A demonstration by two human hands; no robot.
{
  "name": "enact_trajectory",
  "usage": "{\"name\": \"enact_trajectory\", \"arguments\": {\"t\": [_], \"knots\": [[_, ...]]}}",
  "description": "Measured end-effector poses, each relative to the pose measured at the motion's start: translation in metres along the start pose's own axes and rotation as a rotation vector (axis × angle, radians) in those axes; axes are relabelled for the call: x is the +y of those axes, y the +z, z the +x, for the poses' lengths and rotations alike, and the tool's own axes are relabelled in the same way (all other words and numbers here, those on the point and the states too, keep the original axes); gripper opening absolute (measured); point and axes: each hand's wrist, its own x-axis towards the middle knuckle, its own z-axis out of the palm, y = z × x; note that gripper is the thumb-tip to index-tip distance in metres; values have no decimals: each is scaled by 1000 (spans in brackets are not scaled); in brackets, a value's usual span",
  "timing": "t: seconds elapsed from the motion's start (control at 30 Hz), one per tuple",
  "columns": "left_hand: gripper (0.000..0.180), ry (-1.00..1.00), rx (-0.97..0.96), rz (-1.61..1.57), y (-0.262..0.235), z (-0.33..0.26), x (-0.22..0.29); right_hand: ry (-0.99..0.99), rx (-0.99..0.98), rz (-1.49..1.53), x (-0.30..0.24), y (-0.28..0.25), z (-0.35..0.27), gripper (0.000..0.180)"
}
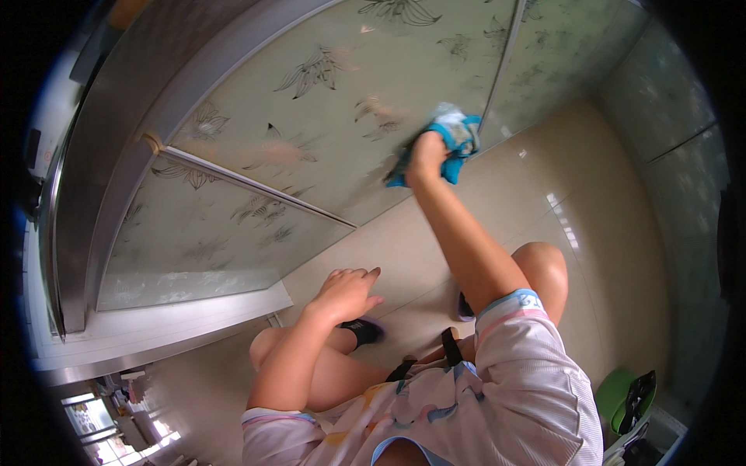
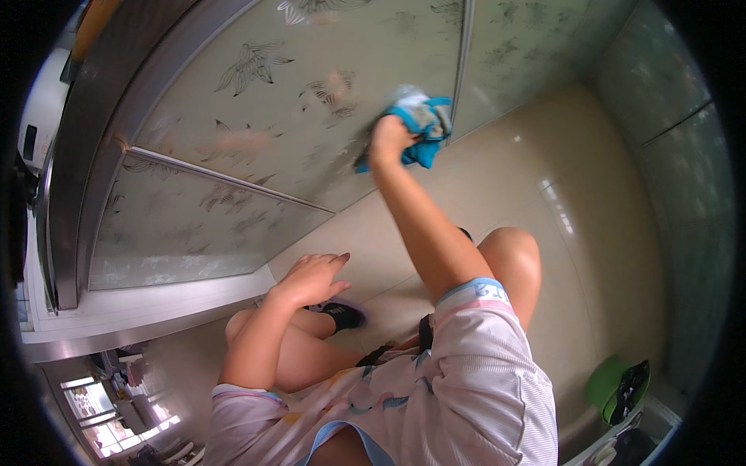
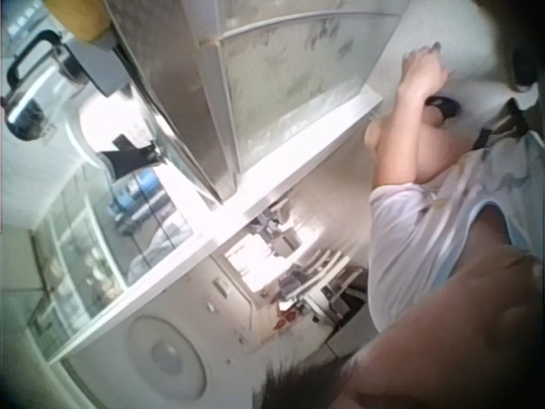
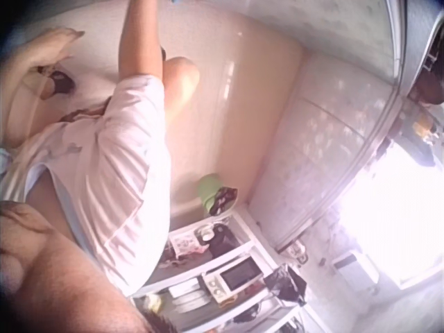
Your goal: The person sits on the floor and wipes a patterned wall with a blue cloth. They clean the lower sections of the wall, moving the cloth in circular and back-and-forth motions.
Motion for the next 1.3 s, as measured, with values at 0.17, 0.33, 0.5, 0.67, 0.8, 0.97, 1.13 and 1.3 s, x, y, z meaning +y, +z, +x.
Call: {"name": "enact_trajectory", "arguments": {"t": [0.17, 0.33, 0.5, 0.67, 0.8, 0.97, 1.13, 1.3], "knots": [[52, 46, -12, 49, -9, 16, 23, -916, -321, -844, 13, -3, -129, 48], [40, -45, -142, -8, -23, 10, 48, -213, -537, 2, -25, -16, -197, 46], [41, -36, -168, 2, -4, 9, 39, 148, -498, -32, 86, 5, -181, 53], [52, 32, -79, -43, 10, 20, 41, 564, -57, 345, 151, 4, -107, 66], [63, -115, -162, 57, 12, -9, 5, 1170, -418, 825, 85, -20, -86, 53], [63, -26, -133, 3, 3, 20, 22, 565, -344, 659, 38, -41, -23, 52], [62, 1, -144, 12, -5, 23, 30, -281, -228, 375, -37, -20, -21, 29], [63, 35, -168, 5, -8, 30, 37, -801, -19, -85, -104, -46, -11, 9]]}}
